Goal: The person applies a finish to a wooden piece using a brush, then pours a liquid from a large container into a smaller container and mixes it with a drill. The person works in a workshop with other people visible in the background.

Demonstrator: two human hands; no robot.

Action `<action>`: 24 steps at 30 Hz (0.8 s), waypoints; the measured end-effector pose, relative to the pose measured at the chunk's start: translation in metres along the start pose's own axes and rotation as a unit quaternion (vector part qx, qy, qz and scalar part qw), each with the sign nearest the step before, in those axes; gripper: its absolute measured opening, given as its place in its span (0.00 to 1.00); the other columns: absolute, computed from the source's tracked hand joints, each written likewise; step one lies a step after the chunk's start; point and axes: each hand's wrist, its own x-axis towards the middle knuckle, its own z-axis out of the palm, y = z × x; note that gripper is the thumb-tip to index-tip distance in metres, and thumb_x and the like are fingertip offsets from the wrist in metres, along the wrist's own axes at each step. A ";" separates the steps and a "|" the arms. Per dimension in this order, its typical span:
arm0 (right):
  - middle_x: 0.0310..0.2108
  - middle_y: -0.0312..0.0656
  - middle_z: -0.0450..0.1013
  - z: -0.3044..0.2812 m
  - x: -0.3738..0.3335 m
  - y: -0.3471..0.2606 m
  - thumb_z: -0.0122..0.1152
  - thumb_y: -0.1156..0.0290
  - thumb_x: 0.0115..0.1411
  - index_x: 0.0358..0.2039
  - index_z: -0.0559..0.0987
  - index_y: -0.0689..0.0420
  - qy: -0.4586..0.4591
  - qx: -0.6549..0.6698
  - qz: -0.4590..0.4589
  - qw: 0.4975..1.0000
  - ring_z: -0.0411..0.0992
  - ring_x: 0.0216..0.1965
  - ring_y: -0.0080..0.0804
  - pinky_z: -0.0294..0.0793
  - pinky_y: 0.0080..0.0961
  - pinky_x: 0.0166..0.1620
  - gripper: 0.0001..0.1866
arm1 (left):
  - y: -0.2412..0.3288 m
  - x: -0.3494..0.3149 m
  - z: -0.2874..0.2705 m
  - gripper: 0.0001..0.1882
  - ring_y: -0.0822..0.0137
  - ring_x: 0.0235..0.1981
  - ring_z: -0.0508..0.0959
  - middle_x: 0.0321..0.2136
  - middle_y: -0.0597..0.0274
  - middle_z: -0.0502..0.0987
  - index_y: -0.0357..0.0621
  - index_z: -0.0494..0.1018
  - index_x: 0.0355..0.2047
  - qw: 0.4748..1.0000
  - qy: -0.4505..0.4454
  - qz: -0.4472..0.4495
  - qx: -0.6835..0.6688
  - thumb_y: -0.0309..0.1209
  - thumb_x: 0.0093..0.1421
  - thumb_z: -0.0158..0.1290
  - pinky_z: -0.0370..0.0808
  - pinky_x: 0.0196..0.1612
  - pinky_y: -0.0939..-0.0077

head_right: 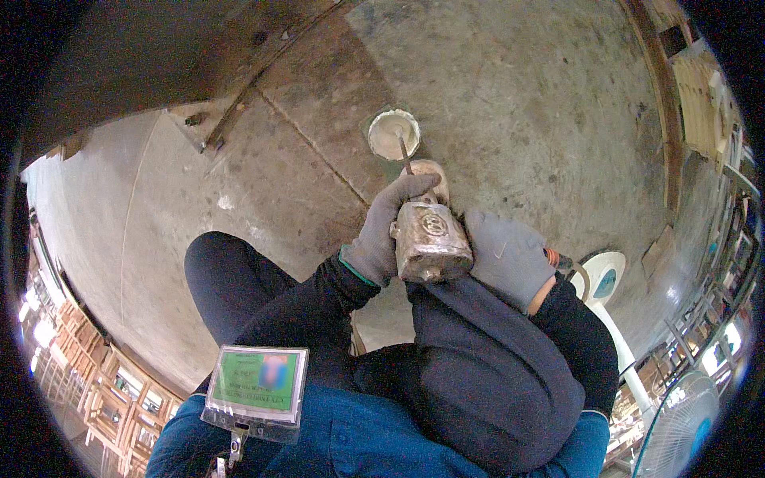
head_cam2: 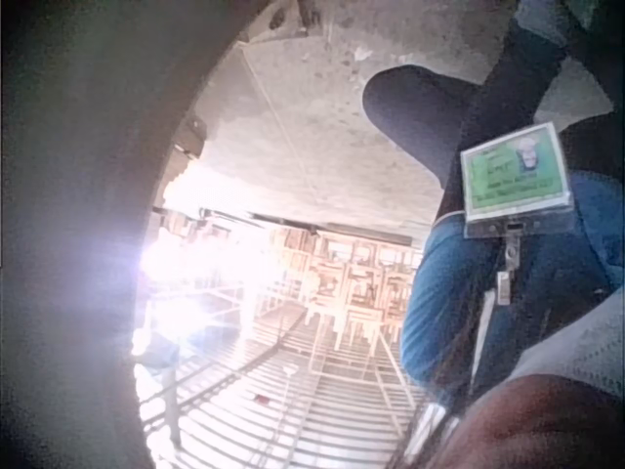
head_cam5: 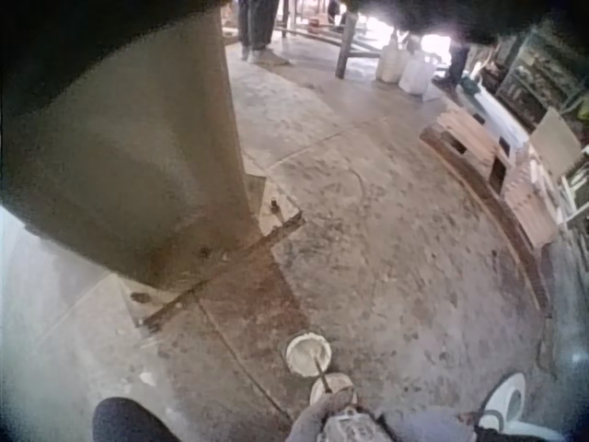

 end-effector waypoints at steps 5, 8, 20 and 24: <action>0.27 0.50 0.70 -0.007 -0.009 -0.003 0.56 0.58 0.47 0.32 0.67 0.58 -0.007 0.001 0.002 1.000 0.71 0.31 0.48 0.69 0.40 0.32 0.18 | -0.006 -0.001 0.003 0.08 0.64 0.22 0.75 0.21 0.60 0.71 0.43 0.66 0.27 1.000 -0.013 -0.017 0.004 0.35 0.55 0.47 0.76 0.29 0.68; 0.27 0.49 0.70 -0.008 -0.012 -0.002 0.57 0.57 0.47 0.33 0.67 0.57 -0.009 0.004 0.003 1.000 0.71 0.31 0.48 0.69 0.40 0.32 0.19 | -0.011 -0.003 0.006 0.08 0.63 0.22 0.75 0.21 0.59 0.72 0.43 0.66 0.28 1.000 -0.003 -0.012 -0.028 0.35 0.55 0.47 0.76 0.29 0.68; 0.27 0.49 0.70 -0.008 -0.017 -0.002 0.58 0.57 0.45 0.31 0.68 0.58 0.001 0.008 -0.006 1.000 0.70 0.32 0.48 0.68 0.38 0.33 0.19 | -0.017 -0.004 0.000 0.08 0.66 0.24 0.75 0.23 0.61 0.71 0.43 0.67 0.29 1.000 -0.014 0.013 -0.008 0.34 0.56 0.47 0.76 0.31 0.71; 0.26 0.50 0.70 -0.009 -0.018 -0.003 0.58 0.58 0.45 0.30 0.68 0.58 0.000 0.018 -0.003 1.000 0.70 0.32 0.48 0.68 0.38 0.33 0.19 | -0.017 -0.005 -0.001 0.08 0.66 0.25 0.75 0.23 0.60 0.72 0.42 0.66 0.30 1.000 -0.012 0.019 -0.005 0.34 0.56 0.48 0.76 0.31 0.71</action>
